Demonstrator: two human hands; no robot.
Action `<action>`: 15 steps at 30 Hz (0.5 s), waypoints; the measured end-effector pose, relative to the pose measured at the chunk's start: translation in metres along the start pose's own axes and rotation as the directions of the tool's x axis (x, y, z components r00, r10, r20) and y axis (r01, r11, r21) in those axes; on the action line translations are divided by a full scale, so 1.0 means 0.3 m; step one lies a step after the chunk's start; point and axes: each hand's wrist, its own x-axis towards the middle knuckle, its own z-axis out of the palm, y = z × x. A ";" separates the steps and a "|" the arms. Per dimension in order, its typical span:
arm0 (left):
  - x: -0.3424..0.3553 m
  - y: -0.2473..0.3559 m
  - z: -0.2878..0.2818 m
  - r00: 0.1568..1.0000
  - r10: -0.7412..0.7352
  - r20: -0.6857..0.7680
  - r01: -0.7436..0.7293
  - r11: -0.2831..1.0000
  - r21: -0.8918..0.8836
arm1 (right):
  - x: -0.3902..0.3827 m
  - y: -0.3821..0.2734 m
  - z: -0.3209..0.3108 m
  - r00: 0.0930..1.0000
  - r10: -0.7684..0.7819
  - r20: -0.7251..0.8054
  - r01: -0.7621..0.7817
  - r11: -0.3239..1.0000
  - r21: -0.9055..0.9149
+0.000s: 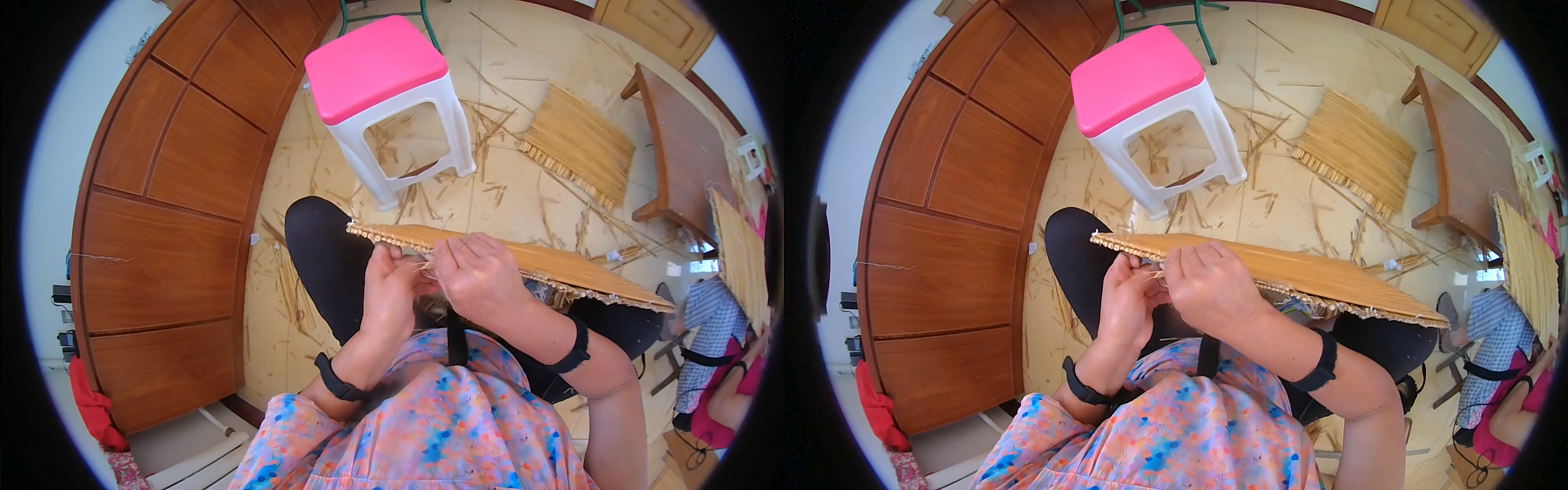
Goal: The person weaves a straw mat by threading twine through a series of parallel straw stalks, tying off sections and handling several mats throughout the process.
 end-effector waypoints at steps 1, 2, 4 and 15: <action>-0.005 0.001 -0.005 1.000 0.003 0.002 -0.003 1.000 -0.006 | -0.001 0.003 -0.004 1.000 -0.004 0.011 0.004 1.000 0.009; -0.013 0.005 -0.019 1.000 -0.019 0.025 0.019 1.000 -0.002 | -0.002 0.004 -0.009 1.000 -0.009 0.021 0.008 1.000 0.019; -0.045 0.036 -0.064 0.999 -0.035 0.041 0.035 0.999 0.000 | 0.001 -0.003 -0.030 0.999 0.004 0.046 -0.007 0.998 0.057; -0.040 0.344 -0.111 0.673 0.315 0.669 -0.735 0.194 0.649 | -0.116 0.087 -0.171 0.969 -0.201 0.144 0.182 0.975 0.130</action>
